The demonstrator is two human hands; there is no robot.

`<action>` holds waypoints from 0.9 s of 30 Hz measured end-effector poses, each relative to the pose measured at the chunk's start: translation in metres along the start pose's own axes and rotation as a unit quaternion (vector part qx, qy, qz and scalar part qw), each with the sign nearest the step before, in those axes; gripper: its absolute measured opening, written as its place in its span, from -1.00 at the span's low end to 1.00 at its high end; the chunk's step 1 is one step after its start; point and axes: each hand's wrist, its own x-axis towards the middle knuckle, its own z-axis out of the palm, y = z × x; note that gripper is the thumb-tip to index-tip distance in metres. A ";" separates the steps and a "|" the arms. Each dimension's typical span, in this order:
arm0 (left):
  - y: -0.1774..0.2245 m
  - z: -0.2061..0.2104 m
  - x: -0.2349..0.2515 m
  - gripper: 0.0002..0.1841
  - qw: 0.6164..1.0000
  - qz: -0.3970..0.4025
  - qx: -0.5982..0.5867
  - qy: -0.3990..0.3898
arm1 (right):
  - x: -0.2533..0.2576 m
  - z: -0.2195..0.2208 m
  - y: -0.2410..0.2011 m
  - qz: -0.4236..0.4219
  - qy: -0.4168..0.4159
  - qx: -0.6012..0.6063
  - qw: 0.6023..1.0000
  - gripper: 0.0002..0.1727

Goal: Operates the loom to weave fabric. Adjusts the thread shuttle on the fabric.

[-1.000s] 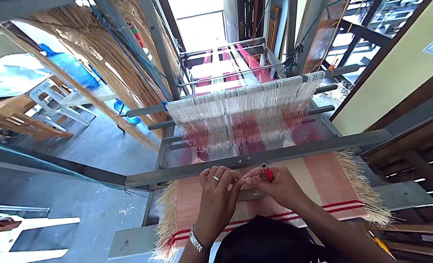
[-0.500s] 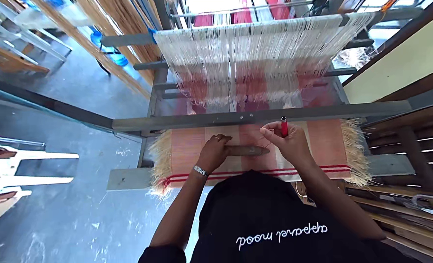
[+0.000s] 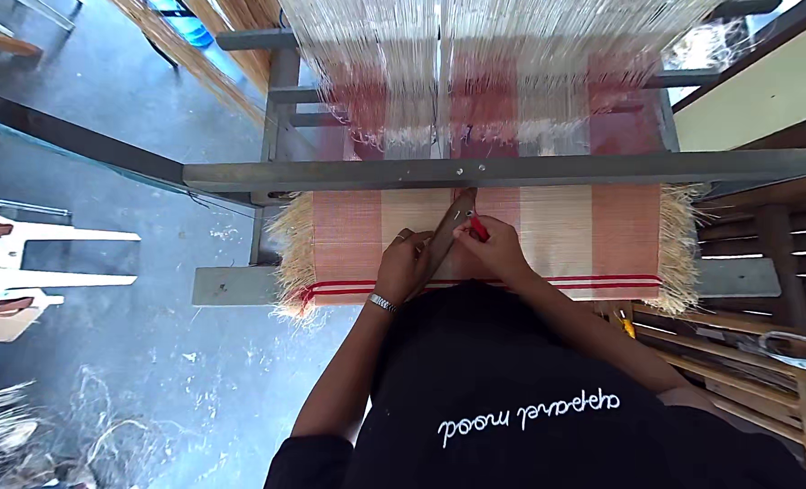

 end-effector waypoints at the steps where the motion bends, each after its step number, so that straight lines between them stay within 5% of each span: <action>1: -0.002 0.002 0.001 -0.67 1.000 0.003 0.000 0.009 | 0.004 0.006 0.005 -0.015 -0.005 -0.014 1.000 -0.85; 9: -0.004 0.003 0.002 -0.65 1.000 0.008 -0.001 0.010 | 0.014 0.027 0.008 -0.024 -0.065 -0.126 0.990 -0.77; 27: -0.008 0.005 0.005 -0.64 1.000 0.012 -0.006 0.012 | 0.011 0.030 0.007 -0.012 -0.017 -0.080 0.997 -0.78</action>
